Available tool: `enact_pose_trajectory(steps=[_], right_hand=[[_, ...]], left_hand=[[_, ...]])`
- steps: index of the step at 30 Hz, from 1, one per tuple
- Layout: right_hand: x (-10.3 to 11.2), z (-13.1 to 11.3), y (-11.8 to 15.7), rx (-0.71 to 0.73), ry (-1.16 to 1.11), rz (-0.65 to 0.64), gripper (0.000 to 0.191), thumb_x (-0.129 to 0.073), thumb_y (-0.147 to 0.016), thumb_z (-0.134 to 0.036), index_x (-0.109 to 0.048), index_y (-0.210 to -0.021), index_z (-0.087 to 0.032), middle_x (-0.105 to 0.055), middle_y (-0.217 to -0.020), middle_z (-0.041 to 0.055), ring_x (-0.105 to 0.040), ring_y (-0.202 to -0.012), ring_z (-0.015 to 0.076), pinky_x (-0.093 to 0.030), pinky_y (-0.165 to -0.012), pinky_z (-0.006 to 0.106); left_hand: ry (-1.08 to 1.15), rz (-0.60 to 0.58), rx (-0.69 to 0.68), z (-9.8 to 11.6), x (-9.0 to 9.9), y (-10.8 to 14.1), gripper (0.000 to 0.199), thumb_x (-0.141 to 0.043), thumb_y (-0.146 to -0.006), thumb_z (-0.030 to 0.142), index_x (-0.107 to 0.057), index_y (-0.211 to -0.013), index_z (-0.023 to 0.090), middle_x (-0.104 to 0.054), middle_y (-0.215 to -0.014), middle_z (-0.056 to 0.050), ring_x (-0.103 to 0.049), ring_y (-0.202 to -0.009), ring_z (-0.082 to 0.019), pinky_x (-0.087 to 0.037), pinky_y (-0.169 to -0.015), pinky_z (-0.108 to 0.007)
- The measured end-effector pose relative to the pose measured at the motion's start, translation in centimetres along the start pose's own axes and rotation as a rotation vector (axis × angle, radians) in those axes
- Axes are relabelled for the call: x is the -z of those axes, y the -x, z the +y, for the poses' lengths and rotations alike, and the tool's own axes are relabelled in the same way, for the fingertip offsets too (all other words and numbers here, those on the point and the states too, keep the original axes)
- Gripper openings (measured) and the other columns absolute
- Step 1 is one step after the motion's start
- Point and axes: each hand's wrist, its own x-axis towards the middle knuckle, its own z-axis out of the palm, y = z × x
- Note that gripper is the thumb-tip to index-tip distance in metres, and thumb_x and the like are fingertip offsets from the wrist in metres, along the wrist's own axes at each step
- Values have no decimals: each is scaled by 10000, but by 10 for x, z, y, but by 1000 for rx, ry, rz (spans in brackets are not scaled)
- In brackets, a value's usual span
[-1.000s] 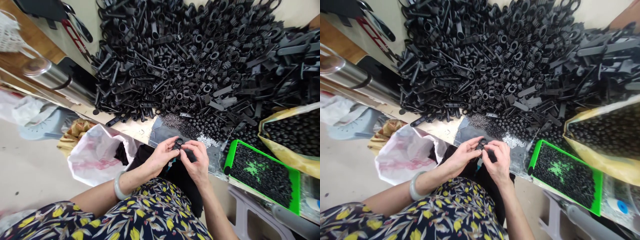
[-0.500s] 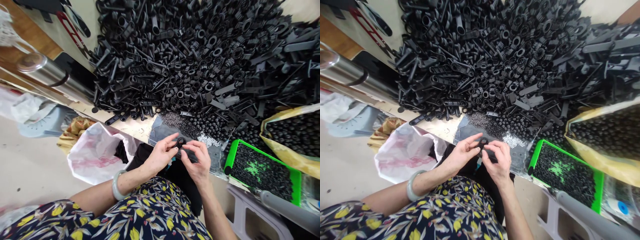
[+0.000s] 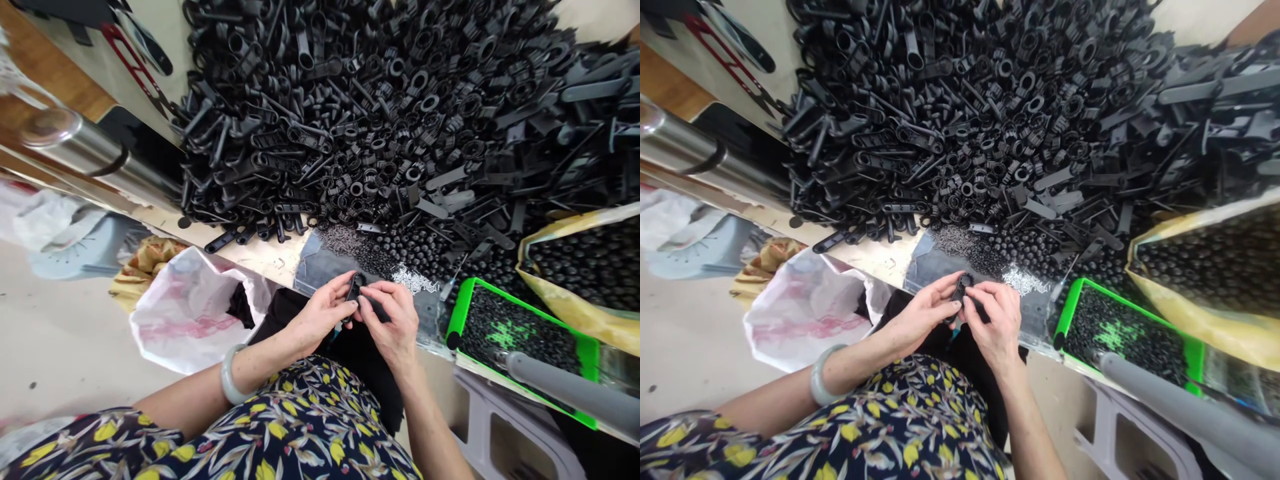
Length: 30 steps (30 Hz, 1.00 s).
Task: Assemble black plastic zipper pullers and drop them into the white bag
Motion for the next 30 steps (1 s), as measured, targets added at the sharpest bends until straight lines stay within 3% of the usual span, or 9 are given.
enact_pose_trajectory(steps=[5, 10, 14, 21, 26, 30], right_hand=[[0, -5, 1, 20, 64, 3, 140, -707, -975, -236, -767, -1093, -283, -743, -1020, 40, -690, -951, 213, -511, -879, 425], [0, -11, 2, -35, 92, -28, 114, -678, -1004, -245, -771, -1065, -273, -748, -996, 33, -696, -919, 197, -504, -857, 406], [0, -14, 2, -118, 74, -87, 116, -662, -1020, -300, -774, -1039, -274, -748, -1019, 40, -709, -935, 205, -521, -847, 401], [-2, -14, 5, -194, -33, -94, 144, -652, -1021, -280, -780, -1086, -279, -746, -1050, 48, -722, -932, 196, -588, -816, 349], [-2, -14, 4, -231, -63, -101, 131, -664, -1013, -305, -781, -1059, -268, -755, -1074, 57, -734, -941, 205, -607, -847, 359], [-1, -16, 2, -287, -88, -122, 140, -674, -1004, -337, -791, -1021, -263, -767, -1063, 56, -744, -885, 195, -623, -768, 327]], left_hand=[[-26, 41, -14, -5, 2, -2, 751, -742, -855, 177, -494, -1562, 218, -583, -1527, -146, -686, -1046, -184, -539, -758, -240], [-52, 51, -46, -11, 3, -3, 721, -735, -856, 155, -531, -1540, 249, -542, -1589, -124, -642, -1260, -255, -563, -904, -293], [-52, 50, -59, -16, 5, -3, 729, -746, -854, 169, -535, -1544, 267, -525, -1604, -127, -666, -1191, -249, -567, -888, -313], [-30, 28, -31, -15, 7, -2, 737, -731, -859, 195, -514, -1560, 262, -584, -1525, -140, -670, -862, -134, -508, -701, -240], [-25, 24, -8, -14, 7, -1, 764, -707, -869, 181, -468, -1593, 231, -581, -1524, -153, -663, -860, -129, -490, -712, -244], [-27, 19, -5, -15, 8, -1, 770, -713, -865, 174, -472, -1593, 245, -600, -1503, -150, -661, -851, -128, -485, -709, -245]])
